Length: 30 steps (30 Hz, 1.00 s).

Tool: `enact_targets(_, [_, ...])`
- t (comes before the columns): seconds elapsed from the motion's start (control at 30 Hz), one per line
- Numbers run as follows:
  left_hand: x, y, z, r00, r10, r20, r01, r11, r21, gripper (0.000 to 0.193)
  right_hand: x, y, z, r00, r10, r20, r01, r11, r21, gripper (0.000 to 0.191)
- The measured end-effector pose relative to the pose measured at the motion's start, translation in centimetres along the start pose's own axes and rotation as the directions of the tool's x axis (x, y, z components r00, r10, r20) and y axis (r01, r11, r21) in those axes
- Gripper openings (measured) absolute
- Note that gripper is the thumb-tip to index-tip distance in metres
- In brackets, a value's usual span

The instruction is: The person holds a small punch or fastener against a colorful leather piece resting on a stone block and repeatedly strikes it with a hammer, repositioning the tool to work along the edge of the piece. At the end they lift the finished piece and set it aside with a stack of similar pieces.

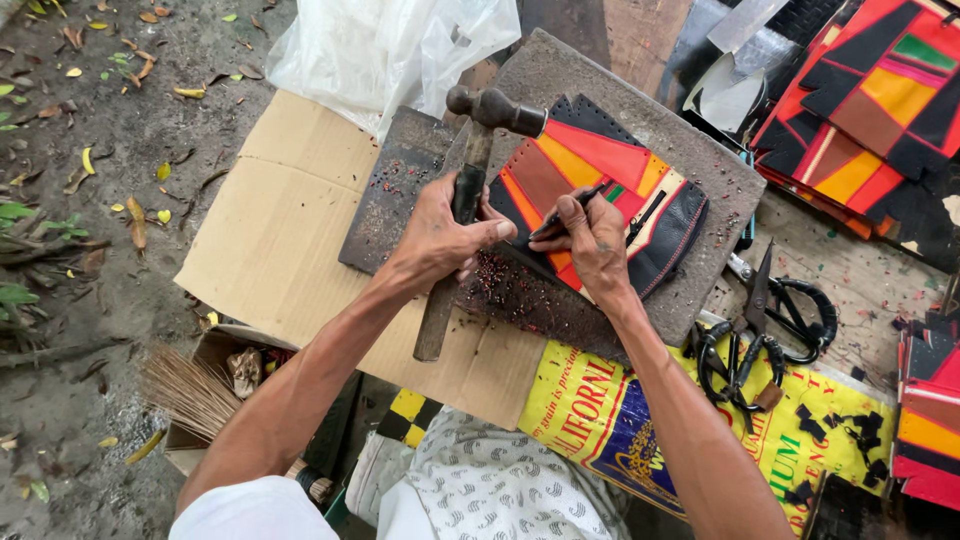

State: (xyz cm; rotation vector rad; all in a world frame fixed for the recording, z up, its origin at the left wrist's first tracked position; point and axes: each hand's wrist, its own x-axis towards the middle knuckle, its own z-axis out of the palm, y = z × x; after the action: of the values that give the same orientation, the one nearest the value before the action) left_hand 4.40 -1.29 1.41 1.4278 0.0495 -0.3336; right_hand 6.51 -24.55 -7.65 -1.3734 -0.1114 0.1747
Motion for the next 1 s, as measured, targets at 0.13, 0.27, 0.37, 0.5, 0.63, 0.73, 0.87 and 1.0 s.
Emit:
enact_targets(0.13, [0.4, -0.6, -0.3, 0.999, 0.051, 0.015, -0.051, 0.999, 0.017, 0.035, -0.1, -0.1, 0.0, 1.000, 0.001, 0.002, -0.001, 1.000, 0.003, 0.038])
enact_targets(0.27, [0.5, -0.7, -0.6, 0.998, 0.052, 0.043, -0.050, 0.998, -0.043, 0.030, -0.1, -0.1, 0.0, 1.000, -0.005, 0.006, 0.005, 1.000, -0.004, 0.039])
enact_targets(0.37, [0.4, -0.6, -0.6, 0.996, 0.033, 0.085, -0.023, 0.993, -0.115, 0.023, -0.1, -0.1, 0.0, 1.000, -0.011, 0.008, 0.011, 1.000, -0.014, 0.040])
enact_targets(0.5, [0.3, -0.5, -0.1, 0.994, 0.041, 0.103, -0.026, 0.989, -0.144, 0.024, -0.2, -0.2, 0.1, 1.000, -0.017, 0.014, 0.017, 1.000, -0.013, 0.040])
enact_targets(0.63, [0.4, -0.1, 0.7, 0.994, 0.083, 0.069, -0.078, 0.994, -0.073, 0.026, -0.2, -0.3, 0.1, 1.000, -0.026, 0.003, 0.026, 0.999, -0.038, 0.041])
enact_targets(0.73, [0.5, 0.4, 1.2, 0.993, 0.109, 0.046, -0.107, 0.993, -0.048, 0.021, -0.2, -0.3, 0.1, 1.000, -0.029, 0.000, 0.029, 0.999, -0.043, 0.041])
enact_targets(0.87, [0.5, 0.9, 1.8, 0.997, 0.083, -0.002, -0.083, 0.996, -0.031, 0.023, -0.2, -0.1, 0.1, 1.000, -0.030, 0.002, 0.030, 0.999, -0.033, 0.041])
enact_targets(1.0, [0.6, 1.2, 2.0, 0.997, 0.081, -0.014, -0.082, 0.996, -0.027, 0.023, -0.3, -0.1, 0.0, 1.000, -0.026, 0.008, 0.026, 1.000, -0.009, 0.041])
